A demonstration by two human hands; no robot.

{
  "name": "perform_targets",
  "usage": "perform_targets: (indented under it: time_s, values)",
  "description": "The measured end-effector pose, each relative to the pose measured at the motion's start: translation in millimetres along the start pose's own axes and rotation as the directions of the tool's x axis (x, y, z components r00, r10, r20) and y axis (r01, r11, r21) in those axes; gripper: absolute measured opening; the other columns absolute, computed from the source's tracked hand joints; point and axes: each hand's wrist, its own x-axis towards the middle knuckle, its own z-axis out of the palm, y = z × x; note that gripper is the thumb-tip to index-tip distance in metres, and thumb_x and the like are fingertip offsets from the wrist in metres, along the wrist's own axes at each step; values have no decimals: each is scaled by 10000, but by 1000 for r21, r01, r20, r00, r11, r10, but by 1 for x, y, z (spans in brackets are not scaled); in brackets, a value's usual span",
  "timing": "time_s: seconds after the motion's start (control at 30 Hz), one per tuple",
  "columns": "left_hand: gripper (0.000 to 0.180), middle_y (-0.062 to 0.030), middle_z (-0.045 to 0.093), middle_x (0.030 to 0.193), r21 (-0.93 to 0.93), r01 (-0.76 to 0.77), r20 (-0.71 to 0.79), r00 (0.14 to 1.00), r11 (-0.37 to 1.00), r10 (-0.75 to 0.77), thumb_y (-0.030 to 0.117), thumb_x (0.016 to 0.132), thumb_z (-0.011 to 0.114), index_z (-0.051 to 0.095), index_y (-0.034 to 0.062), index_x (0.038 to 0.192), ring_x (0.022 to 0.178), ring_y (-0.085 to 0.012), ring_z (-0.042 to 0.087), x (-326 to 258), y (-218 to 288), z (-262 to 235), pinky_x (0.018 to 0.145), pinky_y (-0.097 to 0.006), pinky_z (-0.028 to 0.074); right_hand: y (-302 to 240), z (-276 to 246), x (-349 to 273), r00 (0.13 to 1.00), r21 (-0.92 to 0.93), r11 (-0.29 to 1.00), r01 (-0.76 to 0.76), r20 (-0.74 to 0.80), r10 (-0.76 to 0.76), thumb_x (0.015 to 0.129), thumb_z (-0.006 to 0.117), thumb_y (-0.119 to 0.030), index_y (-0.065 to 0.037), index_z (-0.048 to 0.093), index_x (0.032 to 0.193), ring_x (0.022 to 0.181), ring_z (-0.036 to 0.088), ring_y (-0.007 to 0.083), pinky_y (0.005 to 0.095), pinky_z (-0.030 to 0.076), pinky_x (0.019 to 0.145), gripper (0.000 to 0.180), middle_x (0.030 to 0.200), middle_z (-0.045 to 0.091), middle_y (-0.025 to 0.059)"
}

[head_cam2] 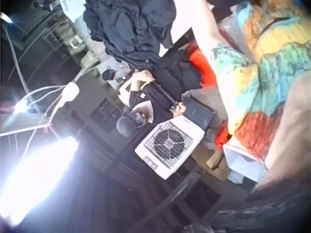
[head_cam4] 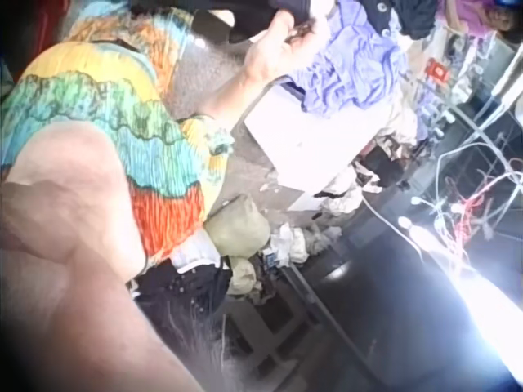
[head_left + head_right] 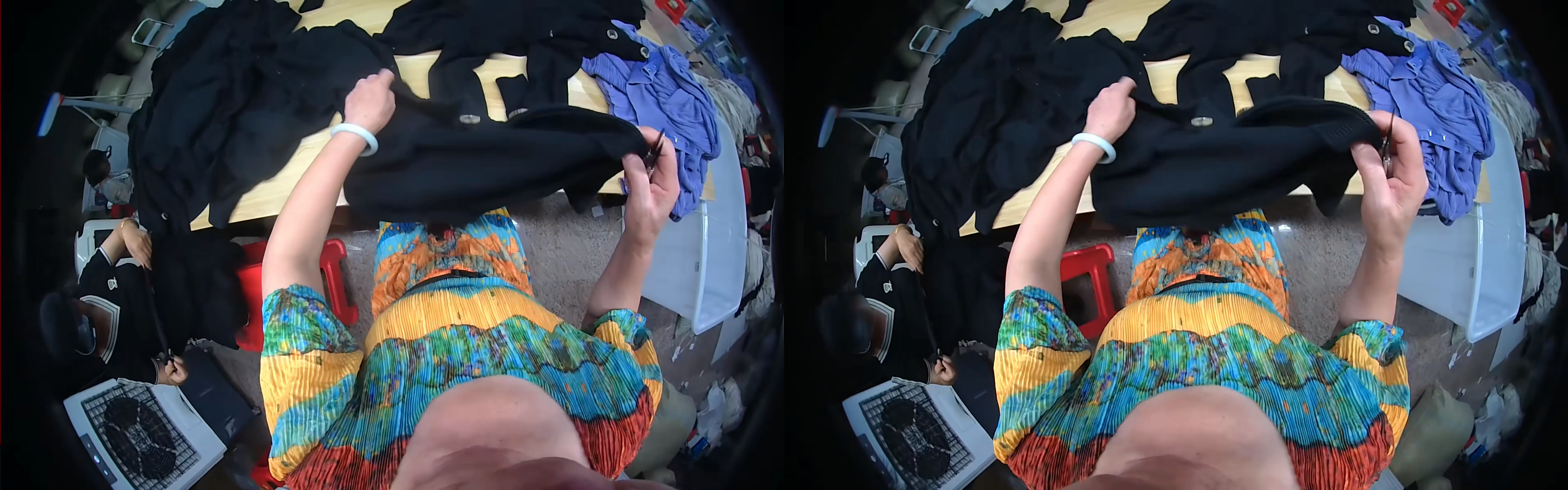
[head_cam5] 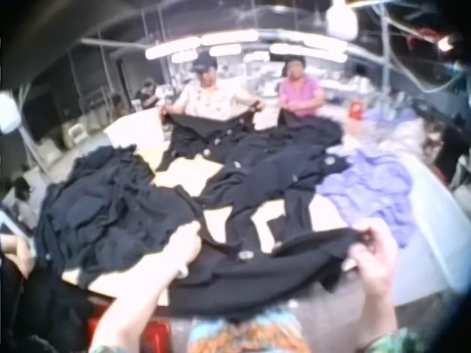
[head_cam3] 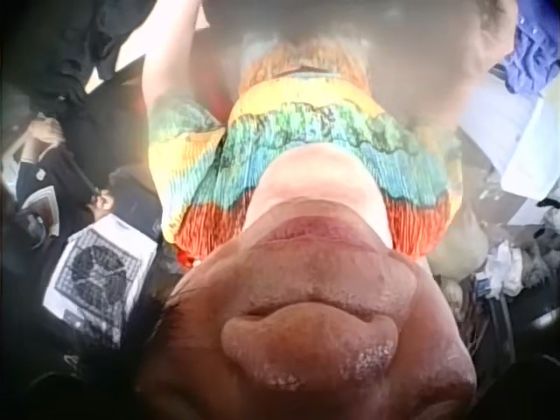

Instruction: Trimming excess threads and loose fabric around metal eyelets on black garments using a pair of snips.

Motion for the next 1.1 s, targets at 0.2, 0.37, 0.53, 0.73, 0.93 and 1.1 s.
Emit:
perform_targets:
  time_s: [0.2, 0.37, 0.53, 0.73, 0.93, 1.1]
  values:
    - [264, -257, 575, 834, -372, -11, -466, 867, 928, -176, 73, 740, 414, 560, 2, 947, 811, -386, 566, 58, 8, -119, 739, -416, 447, 13, 51, 29, 990, 234, 964, -124, 91, 105, 763, 518, 14, -9, 515, 979, 855, 503, 88, 213, 401, 773, 217, 903, 540, 26]
    - [235, -102, 595, 807, -794, -359, -472, 873, 490, -125, 21, 776, 400, 557, -29, 945, 714, -177, 586, 95, 41, -230, 620, -265, 481, 18, 121, 74, 990, 390, 917, 83, 75, -122, 743, 552, 28, -3, 520, 989, 773, 499, 53, 179, 409, 685, 251, 936, 557, 24]
    - [205, -114, 604, 849, -861, -508, -507, 861, 21, 46, 58, 846, 386, 580, -8, 836, 773, -204, 593, 80, 40, -315, 656, -276, 496, -11, 175, 83, 973, 621, 768, 156, 39, -229, 671, 676, 16, -13, 383, 1110, 1156, 366, 183, 271, 282, 971, 528, 1227, 395, 133]
    - [213, -133, 590, 813, 505, -734, -478, 200, 453, 856, -71, 659, 601, 575, -31, 866, 711, -268, 587, 58, 114, -307, 617, -293, 482, -45, 174, 82, 935, 751, 659, 27, 214, -282, 530, 762, -84, -52, 147, 1311, 1070, 434, 224, 305, 371, 892, 995, 1178, 413, 168]
    - [249, -143, 558, 947, -373, -845, -675, 530, 383, 513, -5, 754, 512, 507, -40, 1001, 841, -247, 560, 92, 93, -298, 736, -304, 445, -46, 215, 60, 823, 723, 649, -238, 505, -261, 625, 680, -133, 31, 569, 914, 815, 525, 121, 271, 415, 742, 350, 872, 601, 104]
    - [306, -154, 526, 1081, -914, -336, -286, 931, 228, 225, 60, 850, 423, 440, -50, 1135, 971, -227, 533, 122, 100, -291, 855, -316, 407, -39, 210, 71, 911, 745, 612, -265, 401, -94, 711, 581, -80, 38, 542, 976, 823, 535, 120, 261, 421, 735, 292, 887, 603, 90]
